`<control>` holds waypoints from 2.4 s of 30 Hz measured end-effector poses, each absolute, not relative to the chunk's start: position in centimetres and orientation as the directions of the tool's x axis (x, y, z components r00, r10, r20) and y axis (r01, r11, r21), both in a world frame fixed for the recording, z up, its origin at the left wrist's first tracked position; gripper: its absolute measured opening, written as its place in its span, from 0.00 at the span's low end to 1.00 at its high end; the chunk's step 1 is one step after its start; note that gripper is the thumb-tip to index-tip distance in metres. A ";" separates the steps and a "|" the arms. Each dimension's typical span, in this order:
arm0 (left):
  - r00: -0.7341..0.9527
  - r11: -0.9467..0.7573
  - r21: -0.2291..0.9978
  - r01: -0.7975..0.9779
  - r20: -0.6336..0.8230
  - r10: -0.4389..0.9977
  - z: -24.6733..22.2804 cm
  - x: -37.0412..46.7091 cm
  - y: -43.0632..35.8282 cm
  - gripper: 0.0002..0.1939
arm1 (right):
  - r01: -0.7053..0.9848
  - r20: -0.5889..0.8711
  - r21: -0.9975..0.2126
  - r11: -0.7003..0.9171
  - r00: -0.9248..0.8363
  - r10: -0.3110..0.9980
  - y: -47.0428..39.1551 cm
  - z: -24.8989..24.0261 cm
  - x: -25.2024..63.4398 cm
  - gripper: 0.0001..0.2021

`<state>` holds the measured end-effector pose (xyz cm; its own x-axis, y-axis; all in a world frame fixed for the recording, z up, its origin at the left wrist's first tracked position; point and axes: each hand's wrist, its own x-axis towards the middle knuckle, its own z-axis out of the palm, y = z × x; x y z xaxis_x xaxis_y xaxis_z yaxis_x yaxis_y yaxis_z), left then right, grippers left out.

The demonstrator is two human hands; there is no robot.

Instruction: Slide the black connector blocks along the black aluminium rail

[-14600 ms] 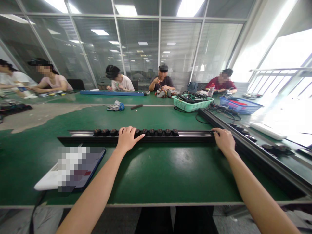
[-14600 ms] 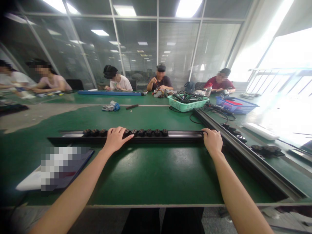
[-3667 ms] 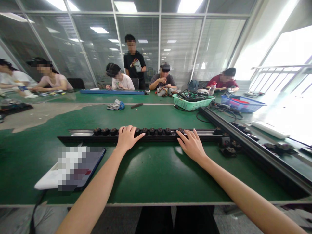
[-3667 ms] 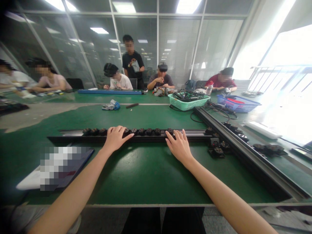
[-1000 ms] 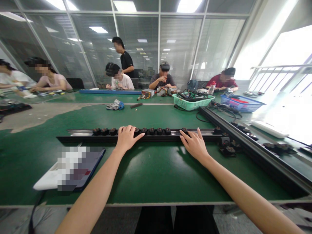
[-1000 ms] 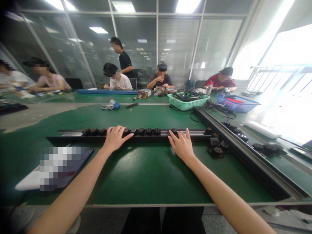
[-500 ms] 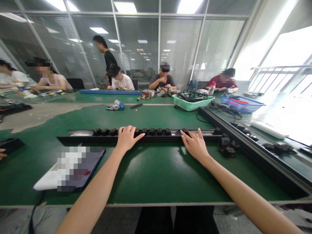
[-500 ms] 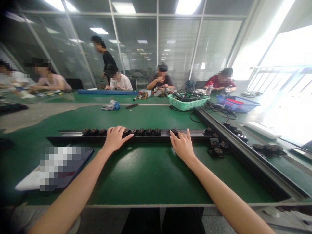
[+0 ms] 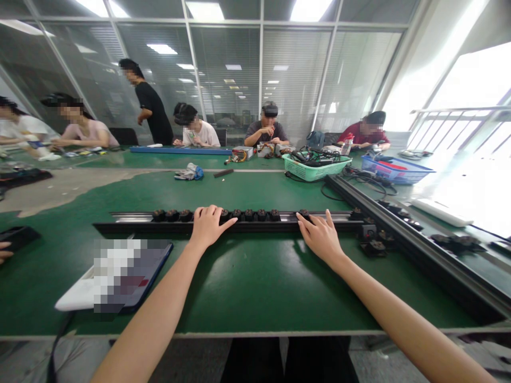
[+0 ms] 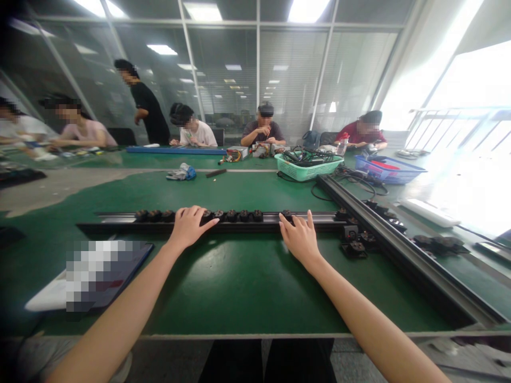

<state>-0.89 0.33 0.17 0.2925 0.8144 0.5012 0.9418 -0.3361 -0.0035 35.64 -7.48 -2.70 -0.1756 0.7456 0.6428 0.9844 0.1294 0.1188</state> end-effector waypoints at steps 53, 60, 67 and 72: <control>0.289 -0.329 -0.009 0.944 0.498 0.817 0.3 -0.7 0.2 0.38 | 0.991 0.631 0.063 0.118 -0.131 0.765 -7.6 -2.6 35.5 0.23; 0.294 -0.326 -0.023 0.945 0.498 0.816 0.3 -0.7 0.2 0.38 | 0.993 0.624 0.045 0.112 -0.115 0.773 -7.6 -2.5 35.6 0.23; 0.297 -0.324 -0.037 0.945 0.504 0.811 0.2 -0.8 0.4 0.38 | 0.994 0.609 0.047 0.099 -0.107 0.786 -7.6 -2.6 36.0 0.23; 0.302 -0.329 -0.037 0.944 0.506 0.808 0.2 -0.8 0.3 0.39 | 0.994 0.646 0.011 0.109 -0.090 0.758 -6.9 -2.5 36.8 0.24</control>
<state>-0.82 0.33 0.15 0.3017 0.8081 0.5060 0.9436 -0.3289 -0.0374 36.80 -6.89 -2.53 -0.0901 0.7583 0.6456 0.9940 0.1086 0.0111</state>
